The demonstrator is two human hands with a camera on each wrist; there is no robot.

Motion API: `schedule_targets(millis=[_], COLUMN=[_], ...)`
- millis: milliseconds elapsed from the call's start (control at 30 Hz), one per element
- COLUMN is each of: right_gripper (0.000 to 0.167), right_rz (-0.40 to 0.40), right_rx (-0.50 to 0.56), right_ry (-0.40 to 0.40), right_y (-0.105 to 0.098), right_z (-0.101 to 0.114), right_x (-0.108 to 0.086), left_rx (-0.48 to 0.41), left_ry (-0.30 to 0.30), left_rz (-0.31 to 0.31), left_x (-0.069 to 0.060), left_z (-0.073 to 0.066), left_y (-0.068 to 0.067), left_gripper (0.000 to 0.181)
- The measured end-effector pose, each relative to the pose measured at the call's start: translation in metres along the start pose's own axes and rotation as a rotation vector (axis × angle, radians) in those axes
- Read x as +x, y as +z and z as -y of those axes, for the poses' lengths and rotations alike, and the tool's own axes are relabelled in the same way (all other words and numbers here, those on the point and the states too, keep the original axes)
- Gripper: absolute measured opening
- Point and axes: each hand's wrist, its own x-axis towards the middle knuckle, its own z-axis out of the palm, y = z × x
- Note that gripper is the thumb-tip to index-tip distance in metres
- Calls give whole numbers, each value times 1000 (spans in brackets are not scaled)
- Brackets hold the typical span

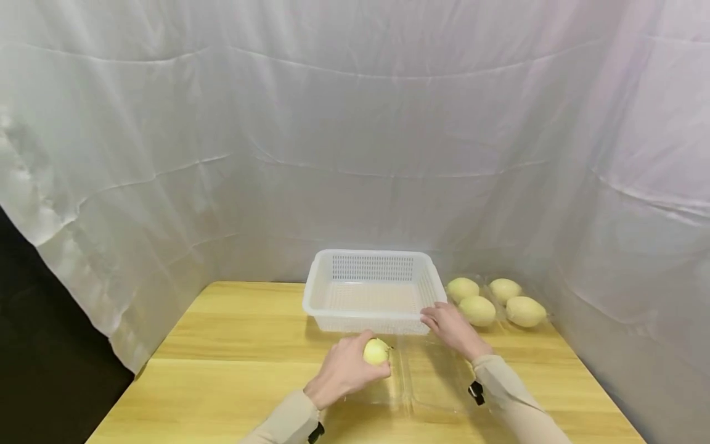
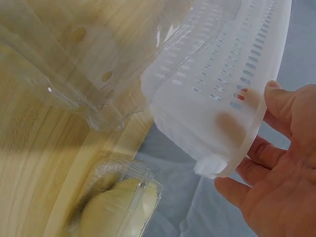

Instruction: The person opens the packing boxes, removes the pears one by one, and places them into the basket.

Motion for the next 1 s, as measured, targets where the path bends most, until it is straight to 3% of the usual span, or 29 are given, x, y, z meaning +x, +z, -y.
schedule_targets(millis=[167,300,667,833,1000], right_gripper=[22,22,21,24,22], right_rz=[4,6,-5,13,1], right_rx=[17,19,16,37,32], right_ry=[26,22,-1,35,25], right_y=[2,2,5,5,3], right_z=[2,3,2,1,0], right_x=[-4,-6,-3,-3,-3], left_rx=[-172,-230,-189,-160,-136], left_ry=[-59,-74,-18,38,50], left_rz=[-3,-20,-74,-124,-188], left_x=[1,4,10,16,25], left_z=[8,14,21,24,30], left_y=[-8,-14,-27,-35,-41], left_gripper=[50,50,58,61,58])
